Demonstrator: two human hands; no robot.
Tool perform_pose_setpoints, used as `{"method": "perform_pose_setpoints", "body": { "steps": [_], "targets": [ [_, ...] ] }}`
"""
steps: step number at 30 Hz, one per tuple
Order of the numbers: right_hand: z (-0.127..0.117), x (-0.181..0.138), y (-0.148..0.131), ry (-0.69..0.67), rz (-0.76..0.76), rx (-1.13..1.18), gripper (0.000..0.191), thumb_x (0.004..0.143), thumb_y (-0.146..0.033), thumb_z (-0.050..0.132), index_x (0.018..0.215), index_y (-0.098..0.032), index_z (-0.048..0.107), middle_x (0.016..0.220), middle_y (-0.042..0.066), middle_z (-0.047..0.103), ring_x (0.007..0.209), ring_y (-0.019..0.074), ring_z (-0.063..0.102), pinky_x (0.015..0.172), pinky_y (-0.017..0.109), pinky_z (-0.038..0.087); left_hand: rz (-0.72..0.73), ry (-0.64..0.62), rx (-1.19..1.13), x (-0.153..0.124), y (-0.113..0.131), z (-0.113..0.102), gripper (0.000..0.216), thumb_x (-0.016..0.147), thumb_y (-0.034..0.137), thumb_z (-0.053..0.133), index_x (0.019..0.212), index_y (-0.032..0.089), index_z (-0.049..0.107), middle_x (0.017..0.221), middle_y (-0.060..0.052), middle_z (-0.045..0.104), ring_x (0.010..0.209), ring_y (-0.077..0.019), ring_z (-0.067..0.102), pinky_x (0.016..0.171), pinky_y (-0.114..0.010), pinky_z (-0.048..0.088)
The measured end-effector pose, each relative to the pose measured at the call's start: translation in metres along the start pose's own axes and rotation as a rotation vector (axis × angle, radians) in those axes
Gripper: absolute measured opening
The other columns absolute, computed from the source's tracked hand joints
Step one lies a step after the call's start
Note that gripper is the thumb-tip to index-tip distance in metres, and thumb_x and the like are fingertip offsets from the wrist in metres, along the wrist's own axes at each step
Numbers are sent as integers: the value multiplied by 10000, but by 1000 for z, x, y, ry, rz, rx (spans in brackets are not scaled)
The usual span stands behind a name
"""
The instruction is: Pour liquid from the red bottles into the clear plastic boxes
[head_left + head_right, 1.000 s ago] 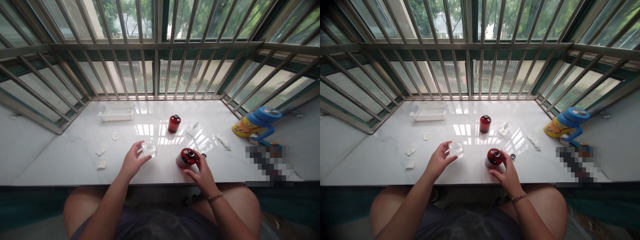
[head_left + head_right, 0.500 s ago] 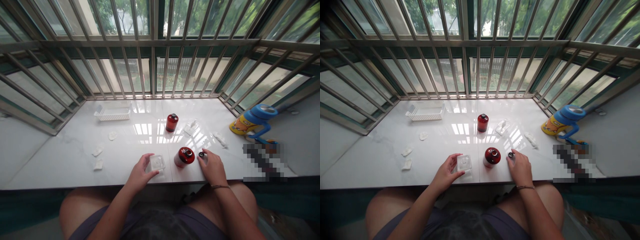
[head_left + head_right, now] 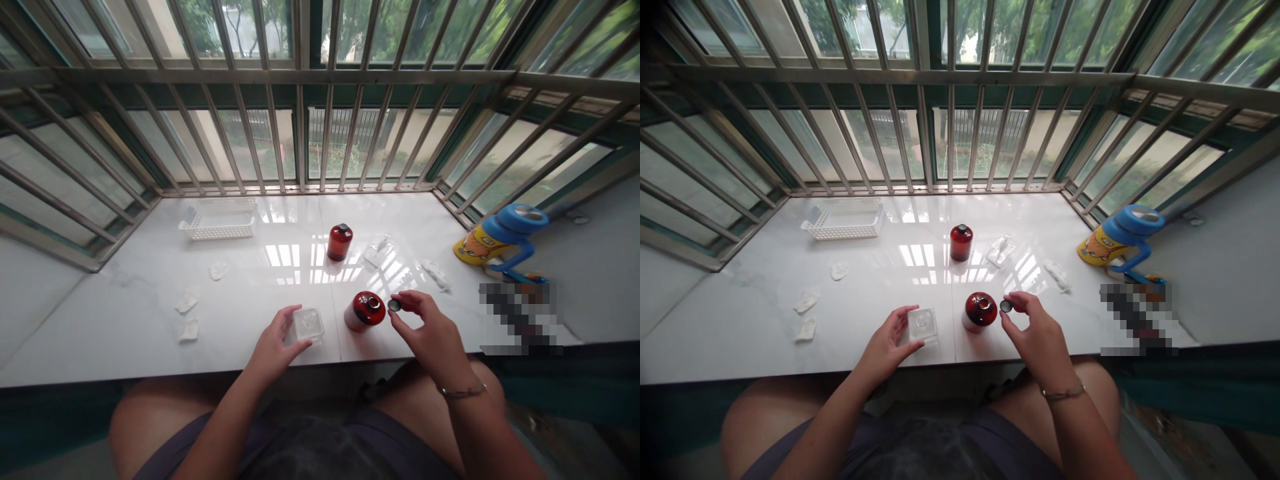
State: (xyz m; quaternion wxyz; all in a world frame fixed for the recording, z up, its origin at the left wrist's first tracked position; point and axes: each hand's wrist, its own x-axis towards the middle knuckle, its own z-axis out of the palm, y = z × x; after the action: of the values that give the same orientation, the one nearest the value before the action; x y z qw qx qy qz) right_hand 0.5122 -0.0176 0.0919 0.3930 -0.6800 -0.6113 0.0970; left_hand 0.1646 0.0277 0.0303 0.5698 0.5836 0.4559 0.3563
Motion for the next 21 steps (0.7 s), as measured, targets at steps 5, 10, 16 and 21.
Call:
{"method": "perform_pose_setpoints", "body": {
  "steps": [5, 10, 16, 21],
  "targets": [
    [-15, 6, -22, -61, -94, -73, 456, 979, -432, 691, 1380, -264, 555, 1231, 68, 790, 1066, 275, 772, 920, 423, 637, 51, 55, 268, -3, -1, -6, 873, 845, 387, 882, 1579, 296, 418, 1664, -128, 498, 1560, -328, 480, 1333, -573, 348],
    [-20, 12, -30, -145, -231, -124, 459, 1002, -303, 658, 1443, -287, 529, 1249, 46, 776, 1120, 253, 759, 1023, 429, 609, 407, 199, 585, -16, 30, 7, 810, 900, 363, 851, 1580, 305, 415, 1670, -139, 479, 1607, -361, 395, 1305, -636, 379],
    [-16, 15, -42, -192, -252, -126, 480, 1023, -344, 662, 1476, -304, 509, 1246, 47, 769, 1150, 264, 745, 1005, 450, 616, 698, -126, 710, -13, 63, 64, 609, 999, 247, 692, 1561, 213, 461, 1693, -170, 451, 1636, -317, 343, 1302, -546, 430],
    [-14, 17, -49, -191, -213, -96, 476, 1034, -378, 654, 1481, -295, 513, 1229, 59, 776, 1111, 263, 768, 965, 424, 635, 663, -207, 772, 9, 64, 96, 784, 961, 207, 709, 1658, 185, 349, 1784, -188, 272, 1665, -347, 266, 1325, -565, 391]
  ]
}}
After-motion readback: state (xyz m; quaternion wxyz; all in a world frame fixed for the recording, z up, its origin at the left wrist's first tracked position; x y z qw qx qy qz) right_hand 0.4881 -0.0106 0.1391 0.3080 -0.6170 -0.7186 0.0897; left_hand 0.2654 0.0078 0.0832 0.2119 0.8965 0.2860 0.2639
